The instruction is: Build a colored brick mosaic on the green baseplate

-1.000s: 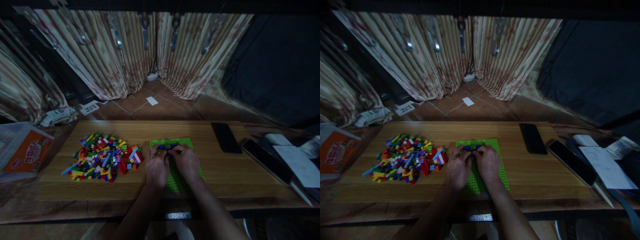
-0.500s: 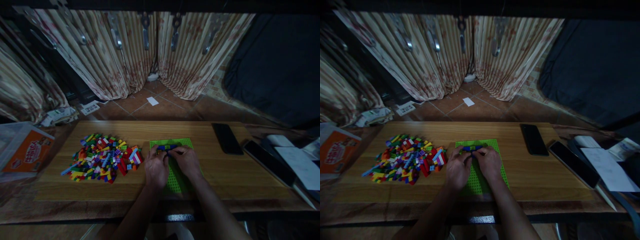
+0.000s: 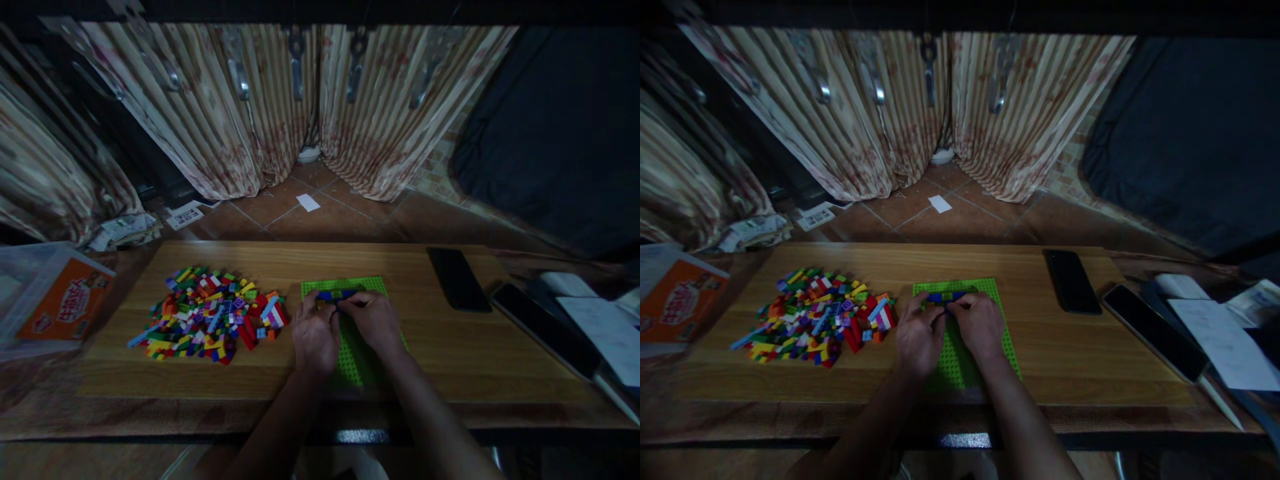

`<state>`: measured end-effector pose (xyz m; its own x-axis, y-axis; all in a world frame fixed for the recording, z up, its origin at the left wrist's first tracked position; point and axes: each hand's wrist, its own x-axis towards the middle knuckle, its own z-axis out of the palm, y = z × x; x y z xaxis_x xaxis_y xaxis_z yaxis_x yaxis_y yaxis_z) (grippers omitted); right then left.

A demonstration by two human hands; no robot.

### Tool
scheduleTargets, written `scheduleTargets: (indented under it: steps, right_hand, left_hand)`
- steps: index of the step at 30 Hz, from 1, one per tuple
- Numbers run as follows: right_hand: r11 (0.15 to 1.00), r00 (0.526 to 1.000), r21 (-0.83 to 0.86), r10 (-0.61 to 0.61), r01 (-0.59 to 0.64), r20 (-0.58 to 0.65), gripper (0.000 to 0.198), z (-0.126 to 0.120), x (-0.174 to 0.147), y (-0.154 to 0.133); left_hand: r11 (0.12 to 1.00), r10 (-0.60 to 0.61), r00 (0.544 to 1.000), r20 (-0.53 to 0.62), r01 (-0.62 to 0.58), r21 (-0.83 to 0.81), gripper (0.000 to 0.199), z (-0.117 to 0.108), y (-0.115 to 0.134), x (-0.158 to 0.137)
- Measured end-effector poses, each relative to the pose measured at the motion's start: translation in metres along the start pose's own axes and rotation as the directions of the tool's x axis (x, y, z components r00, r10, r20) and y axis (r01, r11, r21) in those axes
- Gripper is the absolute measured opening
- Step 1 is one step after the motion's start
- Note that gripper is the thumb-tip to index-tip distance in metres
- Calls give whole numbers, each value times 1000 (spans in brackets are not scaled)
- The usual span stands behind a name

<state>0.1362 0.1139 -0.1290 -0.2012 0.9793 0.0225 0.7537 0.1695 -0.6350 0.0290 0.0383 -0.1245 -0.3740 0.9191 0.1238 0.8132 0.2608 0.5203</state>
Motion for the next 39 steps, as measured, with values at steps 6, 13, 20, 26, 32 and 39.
scheduleTargets:
  steps: [6, 13, 20, 26, 32, 39]
  right_hand:
    - [999, 996, -11, 43, -42, 78, 18, -3, 6, -4]
    - [998, 999, -53, -36, 35, -18, 20, 1, 1, -2]
    - [982, 996, 187, 14, 2, -83, 35, -20, 8, 9]
    - [995, 993, -24, -100, 99, -56, 30, -23, -8, -1]
    - [930, 972, -310, -227, 200, -53, 22, -1, -25, -22]
    - [933, 962, -243, -273, 264, -4, 15, -5, -24, -13]
  left_hand:
    - [999, -1, 999, -49, 3, 38, 19, 5, -1, 0]
    - [998, 34, 997, -63, -32, 47, 22, 6, -6, 0]
    - [1000, -16, 1000, -17, 16, -12, 32, -5, -5, 1]
    - [996, -53, 998, 34, 56, -66, 32, -10, -3, 3]
    - [976, -113, 992, 51, 121, -182, 32, -20, -3, 6]
    - [957, -112, 993, 47, 120, -263, 33, -24, -13, 8]
